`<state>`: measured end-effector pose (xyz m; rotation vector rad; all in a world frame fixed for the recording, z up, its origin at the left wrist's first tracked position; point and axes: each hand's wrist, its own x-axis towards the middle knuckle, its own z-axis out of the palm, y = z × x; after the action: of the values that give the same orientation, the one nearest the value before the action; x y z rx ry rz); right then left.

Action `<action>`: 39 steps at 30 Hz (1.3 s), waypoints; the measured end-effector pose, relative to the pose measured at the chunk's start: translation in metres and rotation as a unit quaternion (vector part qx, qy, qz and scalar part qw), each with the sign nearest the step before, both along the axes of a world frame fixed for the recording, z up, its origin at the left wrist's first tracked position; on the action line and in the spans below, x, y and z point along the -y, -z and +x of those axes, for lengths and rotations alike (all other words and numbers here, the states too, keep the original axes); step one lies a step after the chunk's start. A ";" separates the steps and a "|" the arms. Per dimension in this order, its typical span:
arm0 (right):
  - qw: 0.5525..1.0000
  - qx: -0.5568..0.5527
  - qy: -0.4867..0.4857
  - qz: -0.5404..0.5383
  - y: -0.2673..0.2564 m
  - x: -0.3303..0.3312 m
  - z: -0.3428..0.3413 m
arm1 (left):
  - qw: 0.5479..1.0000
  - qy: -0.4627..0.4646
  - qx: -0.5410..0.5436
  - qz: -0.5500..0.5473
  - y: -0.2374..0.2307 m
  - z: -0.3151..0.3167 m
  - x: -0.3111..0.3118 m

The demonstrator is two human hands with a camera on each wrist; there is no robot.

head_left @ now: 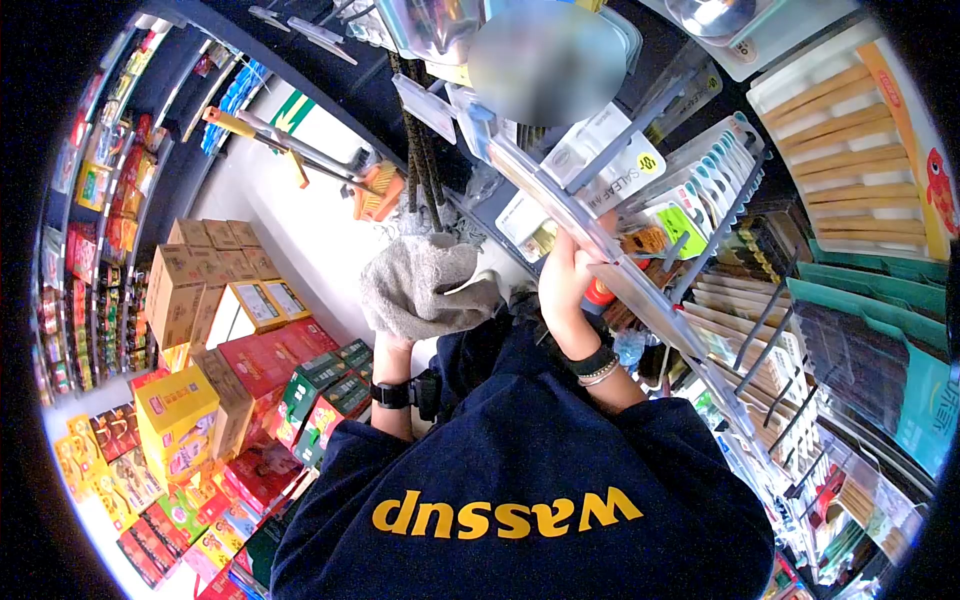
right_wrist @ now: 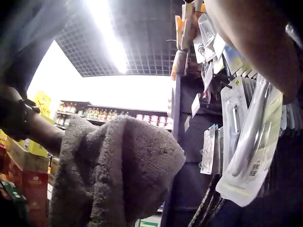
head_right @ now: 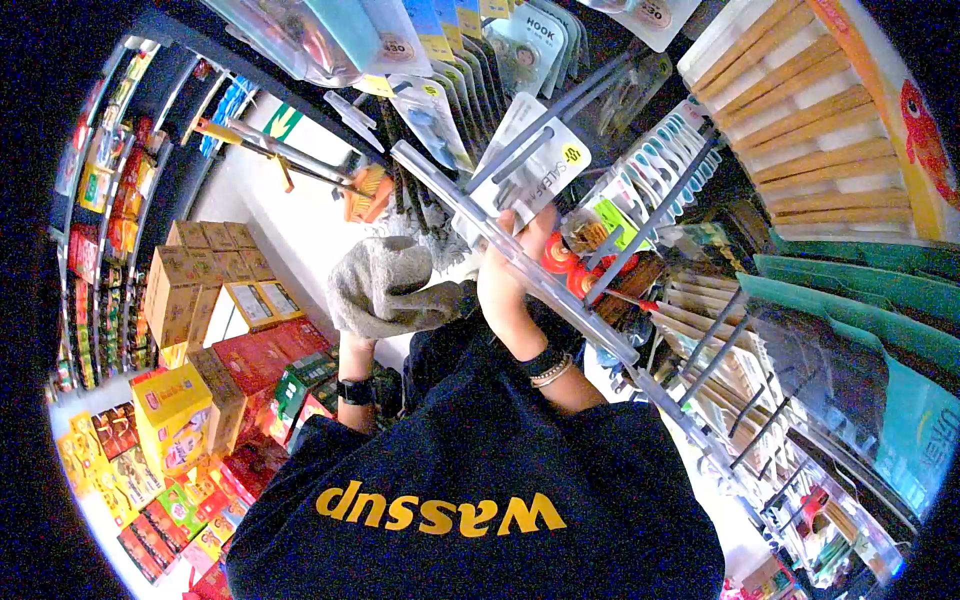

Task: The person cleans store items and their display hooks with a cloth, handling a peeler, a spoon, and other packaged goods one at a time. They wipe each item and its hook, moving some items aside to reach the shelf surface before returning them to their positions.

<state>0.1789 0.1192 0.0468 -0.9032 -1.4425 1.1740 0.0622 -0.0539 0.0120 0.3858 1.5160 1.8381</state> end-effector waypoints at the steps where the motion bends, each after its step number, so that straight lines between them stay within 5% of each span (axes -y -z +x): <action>1: 0.999 -0.033 -0.009 -0.018 -0.002 0.002 0.001 | 1.000 0.011 -0.001 0.000 -0.002 0.000 -0.001; 5: 0.994 -0.103 -0.016 -0.028 -0.008 0.012 0.006 | 0.998 0.055 -0.007 0.009 -0.013 0.001 -0.009; 9: 0.998 -0.060 -0.020 -0.021 -0.011 0.022 0.016 | 0.997 0.080 -0.008 0.016 -0.035 0.002 -0.018; 11: 0.998 -0.036 -0.053 -0.016 -0.022 0.024 0.022 | 0.967 0.137 -0.188 -0.100 -0.047 0.002 -0.022; 14: 0.998 -0.046 -0.053 0.009 -0.025 0.027 0.028 | 0.946 0.153 -0.265 -0.107 -0.018 -0.007 -0.014; 22: 0.997 -0.032 -0.066 0.010 -0.017 0.028 0.033 | 0.998 0.058 -0.014 -0.012 0.009 -0.005 -0.002; 24: 0.997 -0.020 -0.073 0.019 -0.016 0.026 0.036 | 0.998 0.056 -0.009 -0.011 0.007 -0.005 -0.005; 26: 0.993 0.010 -0.112 -0.020 -0.015 0.024 0.037 | 0.982 0.095 -0.152 -0.066 -0.005 -0.004 -0.010; 33: 0.982 0.094 -0.165 -0.003 -0.009 0.025 0.037 | 0.991 0.113 -0.064 0.039 0.031 0.010 -0.015; 35: 0.957 0.142 -0.253 -0.011 -0.013 0.025 0.035 | 0.989 0.120 -0.063 0.056 0.029 0.021 -0.023; 39: 0.915 0.194 -0.321 0.147 -0.023 0.030 0.030 | 0.986 -0.038 0.160 0.029 0.001 0.054 -0.051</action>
<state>0.2093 0.0890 0.0699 -0.4642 -2.2862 1.2239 0.1161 -0.0025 0.0112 0.0538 1.2740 1.9019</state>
